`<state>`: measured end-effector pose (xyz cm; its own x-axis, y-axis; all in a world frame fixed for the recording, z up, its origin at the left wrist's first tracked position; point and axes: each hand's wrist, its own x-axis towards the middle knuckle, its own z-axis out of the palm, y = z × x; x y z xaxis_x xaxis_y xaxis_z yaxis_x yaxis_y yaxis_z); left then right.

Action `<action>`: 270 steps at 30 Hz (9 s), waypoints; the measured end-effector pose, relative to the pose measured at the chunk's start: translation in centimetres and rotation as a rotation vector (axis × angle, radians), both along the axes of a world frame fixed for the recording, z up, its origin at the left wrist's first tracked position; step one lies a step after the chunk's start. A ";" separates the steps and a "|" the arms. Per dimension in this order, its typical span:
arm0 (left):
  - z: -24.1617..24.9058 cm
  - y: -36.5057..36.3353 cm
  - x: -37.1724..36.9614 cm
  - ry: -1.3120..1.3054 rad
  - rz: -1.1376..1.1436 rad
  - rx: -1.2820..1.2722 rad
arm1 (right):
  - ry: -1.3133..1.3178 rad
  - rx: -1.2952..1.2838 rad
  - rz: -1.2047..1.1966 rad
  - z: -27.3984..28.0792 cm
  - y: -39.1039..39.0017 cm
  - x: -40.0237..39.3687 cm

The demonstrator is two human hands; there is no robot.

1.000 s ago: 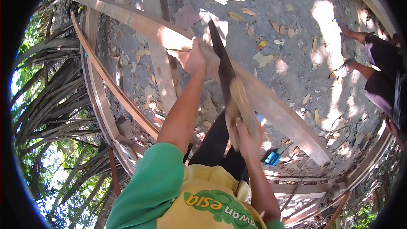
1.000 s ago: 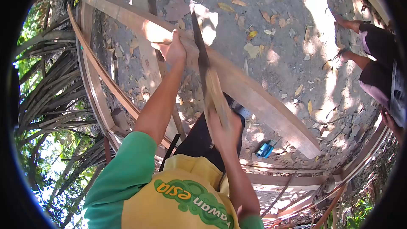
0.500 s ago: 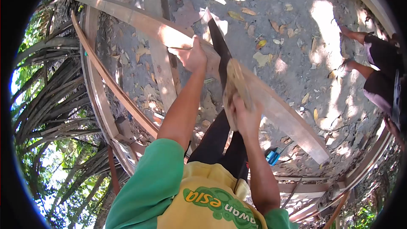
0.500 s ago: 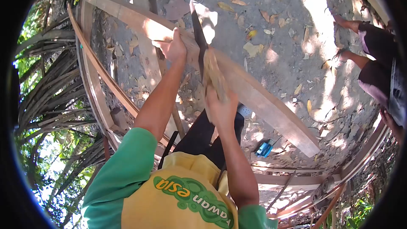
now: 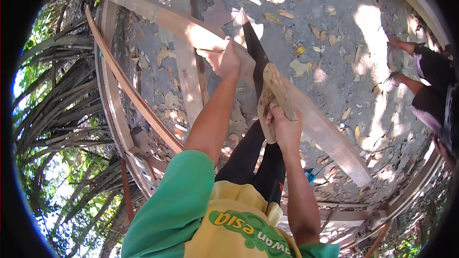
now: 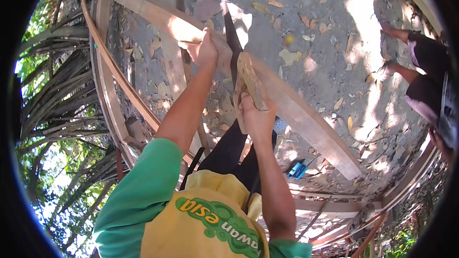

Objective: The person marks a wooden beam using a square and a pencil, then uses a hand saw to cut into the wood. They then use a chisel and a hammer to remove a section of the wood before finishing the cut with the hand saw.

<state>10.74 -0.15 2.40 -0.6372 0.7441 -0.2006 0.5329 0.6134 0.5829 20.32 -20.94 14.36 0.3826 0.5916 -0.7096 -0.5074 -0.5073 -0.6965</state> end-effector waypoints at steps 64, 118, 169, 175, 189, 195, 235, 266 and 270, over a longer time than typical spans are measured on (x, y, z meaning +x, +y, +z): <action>-0.5 -3.7 -13.5 0.012 -0.880 -0.142 | -0.351 -0.249 -0.227 23.2 -11.7 2.3; 9.6 33.2 -38.9 0.300 -1.377 -0.037 | -0.504 0.044 -0.028 19.8 10.9 -22.0; 3.5 36.2 -9.1 0.047 -2.369 -0.510 | -0.371 -0.141 -1.020 24.5 29.2 -45.0; -3.4 41.3 -5.6 0.011 -2.413 -0.764 | -0.368 -0.175 -0.979 25.3 30.1 -43.1; 6.8 34.7 -10.0 0.210 -2.407 -0.440 | -0.329 -0.139 -0.990 26.4 30.6 -43.1; 6.8 32.2 -13.6 0.417 -2.369 -0.151 | -0.378 -0.105 -1.010 26.9 29.9 -43.9; 0.8 44.2 -27.7 1.115 -2.826 -0.192 | -0.795 -0.158 -0.630 21.1 26.2 -42.9; 7.9 40.9 -25.2 0.804 -2.502 -0.654 | -0.626 -0.152 -0.719 16.9 26.7 -41.2; 9.2 40.1 -24.9 0.696 -2.439 -0.680 | -0.531 -0.121 -0.735 17.9 26.2 -40.9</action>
